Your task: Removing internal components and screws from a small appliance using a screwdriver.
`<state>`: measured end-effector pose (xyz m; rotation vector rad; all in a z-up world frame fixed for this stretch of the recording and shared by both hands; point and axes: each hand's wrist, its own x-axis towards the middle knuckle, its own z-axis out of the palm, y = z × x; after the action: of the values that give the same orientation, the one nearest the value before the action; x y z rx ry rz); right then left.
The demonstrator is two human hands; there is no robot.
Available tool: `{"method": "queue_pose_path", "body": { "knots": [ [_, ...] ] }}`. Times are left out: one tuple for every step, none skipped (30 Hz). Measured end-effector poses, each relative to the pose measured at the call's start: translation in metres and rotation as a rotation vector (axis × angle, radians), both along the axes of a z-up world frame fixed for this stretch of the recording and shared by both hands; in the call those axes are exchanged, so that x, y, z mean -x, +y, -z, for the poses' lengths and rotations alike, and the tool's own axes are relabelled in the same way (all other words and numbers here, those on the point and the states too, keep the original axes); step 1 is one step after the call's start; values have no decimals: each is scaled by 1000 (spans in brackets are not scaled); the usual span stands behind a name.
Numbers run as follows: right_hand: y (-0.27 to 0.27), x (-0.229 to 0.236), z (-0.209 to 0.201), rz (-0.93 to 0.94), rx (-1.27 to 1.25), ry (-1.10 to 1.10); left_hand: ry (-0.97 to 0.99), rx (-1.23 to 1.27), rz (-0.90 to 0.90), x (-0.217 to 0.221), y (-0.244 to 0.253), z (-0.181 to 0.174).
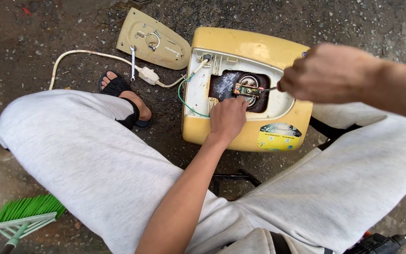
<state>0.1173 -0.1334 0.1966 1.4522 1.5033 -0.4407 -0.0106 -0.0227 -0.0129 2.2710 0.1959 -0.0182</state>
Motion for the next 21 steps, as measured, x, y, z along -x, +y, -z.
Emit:
{"method": "queue_pose_path", "body": {
  "knots": [
    [6, -5, -7, 219, -65, -58, -10, -14, -11, 2, 0, 1],
    [8, -3, -8, 217, -64, -58, -10, -13, -13, 3, 0, -1],
    [10, -1, -8, 542, -79, -164, -10, -8, -2, 4, 0, -3],
    [15, -1, -7, 868, -110, -268, -11, -8, 6, 4, 4, -4],
    [18, -5, -12, 864, -114, -266, -10, -12, 1, 2, 3, -2],
    [20, -8, -16, 1260, -113, -151, -37, -7, -6, 3, 2, 1],
    [23, -10, -21, 1652, -108, -13, -63, -3, -12, 4, 0, 3],
    [25, -13, -16, 1647, -109, -7, -61, -8, -17, 6, 2, 3],
    [26, -16, -11, 1483, -63, -83, -73, -9, -20, 7, 3, 3],
    [25, -19, -9, 1324, -22, -162, -90, -5, -17, 5, 1, 2],
    [37, -5, -19, 1325, -23, -165, -93, -4, -16, 3, 1, 1],
    [50, 10, -27, 827, 184, -190, -44, -17, 1, 3, 1, 0],
    [64, 26, -36, 326, 355, -204, 5, -29, 18, 4, 2, -1],
    [43, 18, -22, 323, 351, -201, 8, -33, 16, 6, 2, 0],
    [21, 10, -8, 91, 270, -102, -1, -33, 6, 8, 2, 1],
    [-2, 1, 3, -127, 184, -16, -22, -30, 6, 5, 0, 0],
    [2, 1, -8, -119, 183, -24, -31, -31, 13, 3, -1, 0],
    [6, 1, -15, 76, 114, -135, -32, -26, 7, 5, 0, 0],
    [11, 2, -23, 274, 38, -240, -32, -21, 1, 7, 2, 1],
    [6, 3, -26, 277, 29, -246, -39, -28, 3, 8, 2, 0],
    [1, 3, -30, 337, -8, -344, -32, -37, 9, 9, 2, 0]
  ]
}}
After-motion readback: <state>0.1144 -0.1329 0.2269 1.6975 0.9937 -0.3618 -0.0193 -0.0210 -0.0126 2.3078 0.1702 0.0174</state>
